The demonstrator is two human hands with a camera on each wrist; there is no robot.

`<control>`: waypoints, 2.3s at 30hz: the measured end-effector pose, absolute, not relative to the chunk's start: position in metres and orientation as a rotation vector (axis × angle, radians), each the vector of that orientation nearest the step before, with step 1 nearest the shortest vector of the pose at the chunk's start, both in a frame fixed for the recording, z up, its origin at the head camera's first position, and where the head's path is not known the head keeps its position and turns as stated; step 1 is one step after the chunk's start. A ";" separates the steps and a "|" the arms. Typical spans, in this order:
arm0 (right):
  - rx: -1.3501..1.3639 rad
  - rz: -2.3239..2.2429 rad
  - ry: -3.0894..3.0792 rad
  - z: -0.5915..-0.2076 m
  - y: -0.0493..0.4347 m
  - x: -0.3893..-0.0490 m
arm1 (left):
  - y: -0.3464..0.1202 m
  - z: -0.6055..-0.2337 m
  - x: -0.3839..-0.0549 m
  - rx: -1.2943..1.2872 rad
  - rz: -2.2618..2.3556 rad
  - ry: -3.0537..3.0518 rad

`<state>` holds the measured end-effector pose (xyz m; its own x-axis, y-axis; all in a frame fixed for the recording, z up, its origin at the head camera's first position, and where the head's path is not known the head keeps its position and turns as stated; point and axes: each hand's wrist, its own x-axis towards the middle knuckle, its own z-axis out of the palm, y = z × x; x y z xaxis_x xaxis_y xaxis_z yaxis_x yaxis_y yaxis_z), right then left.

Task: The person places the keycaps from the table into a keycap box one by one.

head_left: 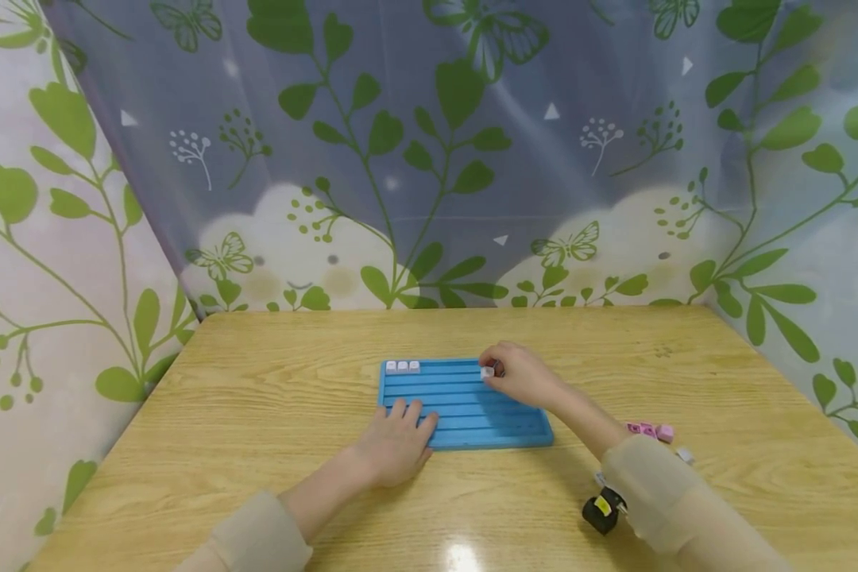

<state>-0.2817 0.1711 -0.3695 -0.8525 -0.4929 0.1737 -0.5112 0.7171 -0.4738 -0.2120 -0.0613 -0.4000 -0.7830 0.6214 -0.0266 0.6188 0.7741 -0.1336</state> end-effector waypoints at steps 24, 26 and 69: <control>0.883 0.746 -2.952 -0.371 0.122 -0.312 | -0.062 -0.399 -0.211 -1.020 0.241 -2.939; 0.888 0.751 -2.962 -0.371 0.118 -0.314 | -0.062 -0.399 -0.211 -1.020 0.241 -2.941; 0.934 0.550 -2.982 -0.388 0.083 -0.340 | -0.062 -0.403 -0.214 -1.030 0.268 -2.936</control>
<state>-0.3396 0.0834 -0.3881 -0.8263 -0.5584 0.0731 -0.5477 0.7667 -0.3350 -0.2143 -0.0622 -0.4027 -0.7823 0.6217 -0.0389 0.6184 0.7677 -0.1679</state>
